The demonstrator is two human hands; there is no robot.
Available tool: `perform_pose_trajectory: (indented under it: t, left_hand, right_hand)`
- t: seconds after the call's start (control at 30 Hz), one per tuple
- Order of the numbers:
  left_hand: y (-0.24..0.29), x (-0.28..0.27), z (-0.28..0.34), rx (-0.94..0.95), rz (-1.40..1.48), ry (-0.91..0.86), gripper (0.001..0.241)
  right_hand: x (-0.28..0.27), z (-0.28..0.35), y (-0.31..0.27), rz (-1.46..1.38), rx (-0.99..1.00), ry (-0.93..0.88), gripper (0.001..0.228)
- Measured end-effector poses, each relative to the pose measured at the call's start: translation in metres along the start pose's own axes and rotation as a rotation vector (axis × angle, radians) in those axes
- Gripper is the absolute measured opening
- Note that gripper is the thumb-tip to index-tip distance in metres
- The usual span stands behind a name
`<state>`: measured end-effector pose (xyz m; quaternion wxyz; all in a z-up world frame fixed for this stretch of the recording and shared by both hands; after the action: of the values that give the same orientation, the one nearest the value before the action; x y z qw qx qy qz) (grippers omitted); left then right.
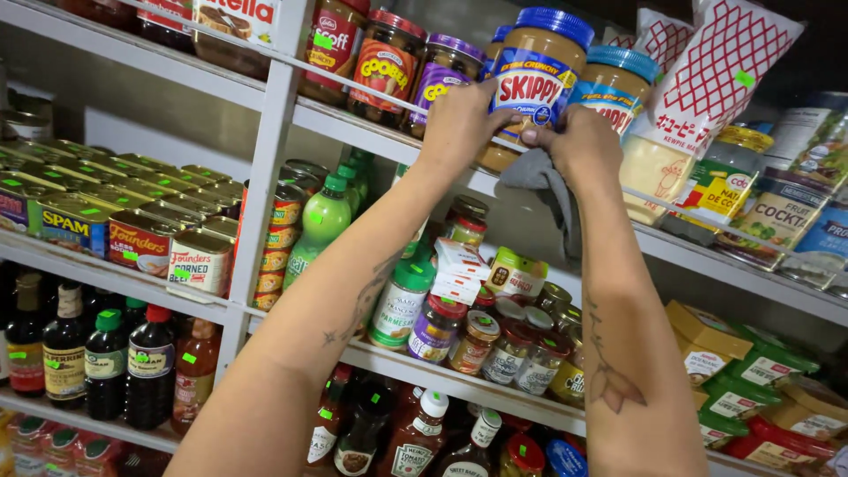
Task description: Wiping grocery jars with a cloth and placing them onto shelves in an organized manner.
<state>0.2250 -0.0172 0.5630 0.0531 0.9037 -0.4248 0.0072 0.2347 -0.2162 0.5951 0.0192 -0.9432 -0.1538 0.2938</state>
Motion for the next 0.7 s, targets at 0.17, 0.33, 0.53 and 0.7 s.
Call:
perform_pose_trajectory:
  t: [0.17, 0.33, 0.53, 0.7]
  left_hand:
    - [0.001, 0.000, 0.001, -0.009, 0.008, 0.019, 0.035]
    - [-0.001, -0.003, -0.001, -0.066, 0.024, 0.044, 0.037]
    - [-0.008, 0.004, -0.003, -0.142, -0.019, 0.028, 0.040]
    - [-0.019, 0.010, -0.005, -0.153, -0.077, 0.025, 0.030]
  right_hand:
    - [-0.001, 0.003, -0.013, 0.177, -0.037, -0.010, 0.051]
    - [-0.002, 0.003, -0.018, 0.189, -0.006, -0.004, 0.054]
    - [-0.004, 0.006, -0.031, 0.266, -0.054, 0.053, 0.050]
    - [-0.011, 0.004, -0.050, 0.265, -0.138, 0.050, 0.043]
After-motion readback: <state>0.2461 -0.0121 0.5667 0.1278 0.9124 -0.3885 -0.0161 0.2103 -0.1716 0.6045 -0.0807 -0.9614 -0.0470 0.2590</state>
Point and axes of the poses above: each hand's wrist, its own z-axis away from the middle knuckle, its own x-axis out of the palm, y = z × x, the point moved 8 cm from there along -z, towards the middle knuckle, and after that the axes turned 1 degree about z, right-handed, at the moved point
